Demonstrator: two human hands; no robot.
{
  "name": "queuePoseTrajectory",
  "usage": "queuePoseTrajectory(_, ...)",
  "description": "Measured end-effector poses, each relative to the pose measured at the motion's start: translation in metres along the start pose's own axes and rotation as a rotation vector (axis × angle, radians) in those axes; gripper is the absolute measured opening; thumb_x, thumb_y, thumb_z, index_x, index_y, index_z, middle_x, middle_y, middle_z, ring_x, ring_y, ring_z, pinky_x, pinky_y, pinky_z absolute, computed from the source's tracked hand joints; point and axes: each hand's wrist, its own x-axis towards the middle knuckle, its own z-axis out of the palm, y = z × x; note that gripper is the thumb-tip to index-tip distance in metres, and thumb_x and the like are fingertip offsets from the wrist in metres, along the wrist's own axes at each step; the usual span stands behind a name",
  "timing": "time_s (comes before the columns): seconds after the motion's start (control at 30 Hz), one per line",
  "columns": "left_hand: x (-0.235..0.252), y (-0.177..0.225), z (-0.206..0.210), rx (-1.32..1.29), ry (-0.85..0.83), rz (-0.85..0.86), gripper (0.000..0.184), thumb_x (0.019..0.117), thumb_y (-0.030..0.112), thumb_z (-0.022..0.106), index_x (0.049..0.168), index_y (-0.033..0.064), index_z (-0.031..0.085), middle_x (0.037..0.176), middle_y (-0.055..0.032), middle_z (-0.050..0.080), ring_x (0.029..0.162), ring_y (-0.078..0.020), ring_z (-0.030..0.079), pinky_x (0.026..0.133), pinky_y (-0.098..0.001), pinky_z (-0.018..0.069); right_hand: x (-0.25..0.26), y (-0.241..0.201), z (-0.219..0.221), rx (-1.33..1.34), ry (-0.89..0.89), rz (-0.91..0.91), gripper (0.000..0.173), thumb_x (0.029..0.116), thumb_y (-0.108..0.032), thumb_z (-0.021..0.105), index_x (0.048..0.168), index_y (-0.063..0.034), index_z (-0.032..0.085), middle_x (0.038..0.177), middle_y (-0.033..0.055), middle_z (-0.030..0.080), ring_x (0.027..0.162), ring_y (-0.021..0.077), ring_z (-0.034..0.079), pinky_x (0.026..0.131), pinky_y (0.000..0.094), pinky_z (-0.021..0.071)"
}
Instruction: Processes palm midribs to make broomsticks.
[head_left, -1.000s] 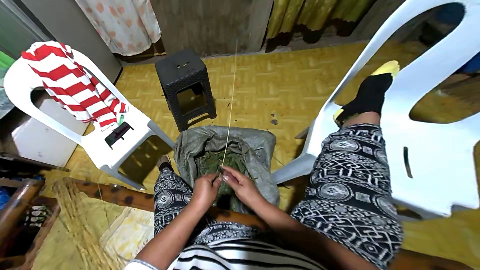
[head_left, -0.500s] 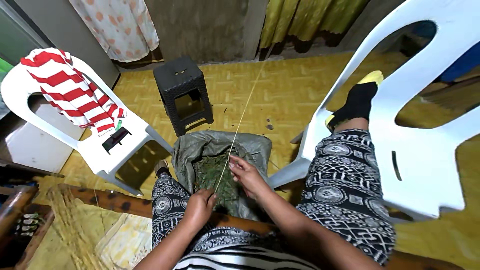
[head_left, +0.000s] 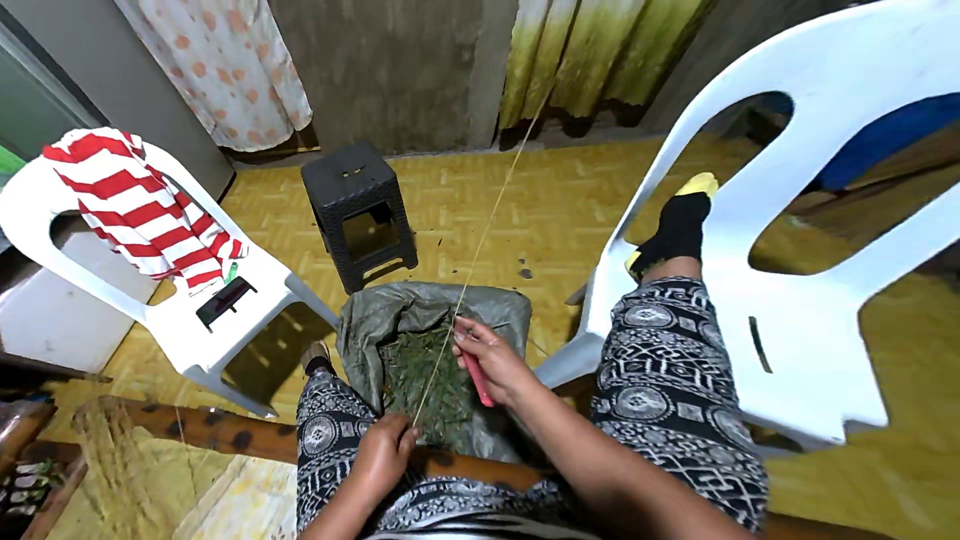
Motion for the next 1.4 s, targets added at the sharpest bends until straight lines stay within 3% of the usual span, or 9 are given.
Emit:
queuePoseTrajectory(0.23,-0.009,-0.011,-0.002,-0.008,-0.008,-0.012,0.029,0.104,0.016,0.056,0.115,-0.0059,0.072,0.114,-0.0234,0.072,0.109,-0.0348,0.07,0.102,-0.0491,0.0519,-0.004,0.002,0.0,-0.05,-0.026,-0.02,0.037,0.1045,-0.002,0.053,0.142,0.0,0.051,0.106,0.0078,0.062,0.073,0.0079,0.06,0.063,0.0207,0.0514)
queuePoseTrajectory(0.43,-0.018,-0.016,-0.001,0.015,0.018,0.018,0.027,0.1026,0.014,0.059,0.115,-0.0071,0.072,0.113,-0.0244,0.072,0.109,-0.0369,0.071,0.101,-0.0517,0.0524,-0.01,0.004,0.005,-0.312,-0.07,-0.119,0.042,0.1051,-0.009,0.056,0.147,-0.0024,0.051,0.119,0.0125,0.064,0.088,0.0104,0.061,0.077,0.0258,0.0516)
queuePoseTrajectory(0.57,-0.027,-0.019,-0.002,0.029,0.03,0.012,0.027,0.1022,0.013,0.059,0.115,-0.0064,0.072,0.113,-0.0241,0.073,0.109,-0.0371,0.071,0.102,-0.0517,0.0524,-0.013,0.004,0.006,-0.334,-0.047,-0.166,0.042,0.1055,-0.01,0.055,0.146,-0.0009,0.051,0.125,0.0151,0.064,0.092,0.0111,0.063,0.081,0.0263,0.0524)
queuePoseTrajectory(0.67,-0.038,-0.021,-0.004,0.066,0.047,0.021,0.026,0.1025,0.013,0.059,0.114,-0.0064,0.073,0.112,-0.0244,0.073,0.108,-0.0384,0.071,0.101,-0.0536,0.053,-0.013,0.0,0.006,-0.282,-0.038,-0.146,0.042,0.1056,-0.008,0.054,0.147,-0.0009,0.05,0.125,0.0149,0.063,0.092,0.0109,0.063,0.079,0.026,0.0524)
queuePoseTrajectory(0.97,-0.071,-0.039,-0.005,0.17,0.113,0.017,0.026,0.1013,0.012,0.061,0.114,-0.0063,0.074,0.111,-0.0257,0.073,0.107,-0.0426,0.071,0.098,-0.0597,0.0531,-0.02,-0.023,0.005,-0.103,0.008,-0.136,0.039,0.1052,-0.005,0.054,0.144,-0.0008,0.051,0.109,0.0086,0.062,0.076,0.0074,0.059,0.066,0.0213,0.0499)
queuePoseTrajectory(1.2,-0.093,-0.051,-0.016,0.115,0.214,0.042,0.022,0.098,0.009,0.064,0.11,-0.0074,0.074,0.107,-0.0259,0.074,0.104,-0.0427,0.072,0.096,-0.0607,0.0536,-0.034,-0.028,0.021,-0.098,-0.018,-0.153,0.037,0.1041,-0.004,0.056,0.141,-0.0001,0.052,0.103,0.0078,0.063,0.076,0.0081,0.06,0.067,0.0223,0.0511)
queuePoseTrajectory(1.4,-0.083,-0.038,-0.012,-0.131,0.145,-0.13,0.032,0.1005,0.01,0.06,0.128,-0.0063,0.063,0.107,-0.0227,0.072,0.098,-0.0348,0.071,0.093,-0.055,0.0546,-0.053,-0.005,0.046,-0.14,-0.079,-0.176,0.04,0.1037,-0.006,0.057,0.143,-0.0002,0.051,0.108,0.0091,0.064,0.08,0.0085,0.06,0.07,0.0237,0.0511)
